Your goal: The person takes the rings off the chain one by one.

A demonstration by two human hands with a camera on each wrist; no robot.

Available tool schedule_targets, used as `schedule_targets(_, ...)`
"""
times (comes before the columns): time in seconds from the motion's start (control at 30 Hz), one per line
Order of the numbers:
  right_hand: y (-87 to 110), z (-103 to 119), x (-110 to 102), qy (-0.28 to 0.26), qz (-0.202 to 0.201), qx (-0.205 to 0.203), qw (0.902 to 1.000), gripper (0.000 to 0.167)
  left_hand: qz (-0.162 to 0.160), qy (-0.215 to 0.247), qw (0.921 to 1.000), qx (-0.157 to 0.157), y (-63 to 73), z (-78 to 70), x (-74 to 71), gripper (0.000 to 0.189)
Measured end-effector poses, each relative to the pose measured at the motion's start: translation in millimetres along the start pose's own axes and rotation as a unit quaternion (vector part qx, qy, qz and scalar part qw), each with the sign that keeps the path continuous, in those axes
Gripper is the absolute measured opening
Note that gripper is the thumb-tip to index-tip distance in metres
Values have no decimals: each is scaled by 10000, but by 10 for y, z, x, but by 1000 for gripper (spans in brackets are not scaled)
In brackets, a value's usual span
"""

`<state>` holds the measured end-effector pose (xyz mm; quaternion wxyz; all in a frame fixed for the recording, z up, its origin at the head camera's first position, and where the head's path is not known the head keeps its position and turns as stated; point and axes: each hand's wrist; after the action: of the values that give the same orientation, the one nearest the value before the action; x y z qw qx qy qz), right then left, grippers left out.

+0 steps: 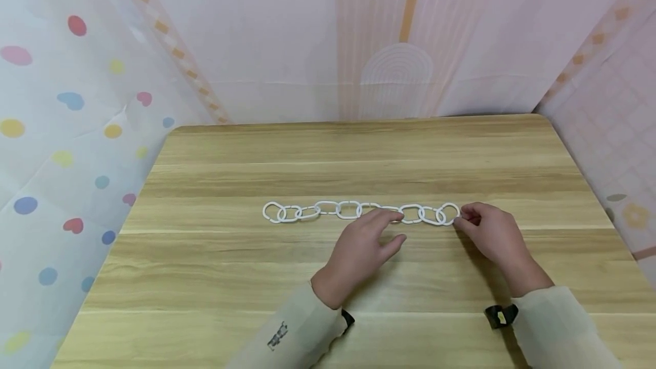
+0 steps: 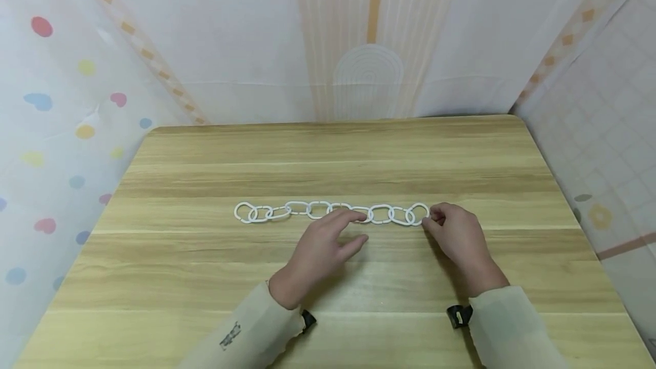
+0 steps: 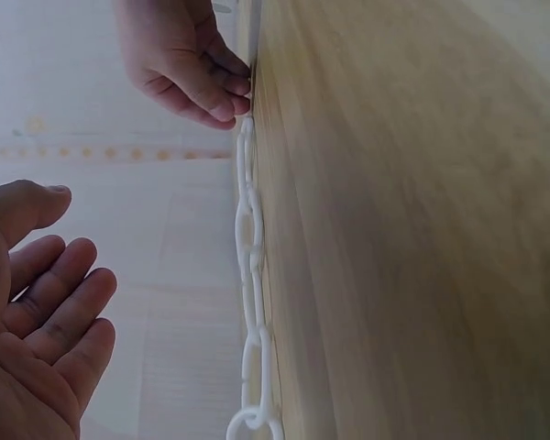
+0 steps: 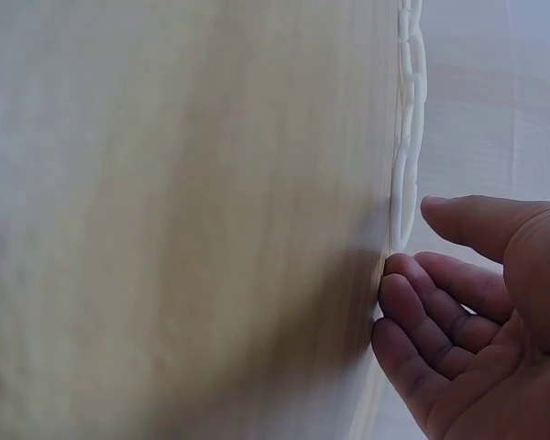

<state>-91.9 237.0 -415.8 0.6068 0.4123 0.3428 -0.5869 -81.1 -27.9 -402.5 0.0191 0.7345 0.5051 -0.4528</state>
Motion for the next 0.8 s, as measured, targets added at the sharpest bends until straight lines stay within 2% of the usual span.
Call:
schedule_targets(0.2,-24,11,12,40,-29,7,10000,33,192,-9,9998,-14,-92,-30,70,30)
schedule_targets(0.43,-33,6,28,56,-113,17,9999,31,551,-235,9980,-194,-174,-53,138,26)
schedule_targets(0.63,-42,31,29,19,-102,101,9999,30,566,-353,9977,-140,-216,-30,187,22)
schedule_targets(0.8,-58,53,27,-16,-95,236,9997,30,681,-433,9965,-215,-225,-20,237,21)
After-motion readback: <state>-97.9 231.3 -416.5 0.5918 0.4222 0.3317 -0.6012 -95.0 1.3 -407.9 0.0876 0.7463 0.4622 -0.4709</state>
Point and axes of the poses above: each hand's wrist, its own y-axis away from the middle knuckle, its own x-axis out of the palm, z = x × y, and after that the axes turned 8 degrees about y, right-handed
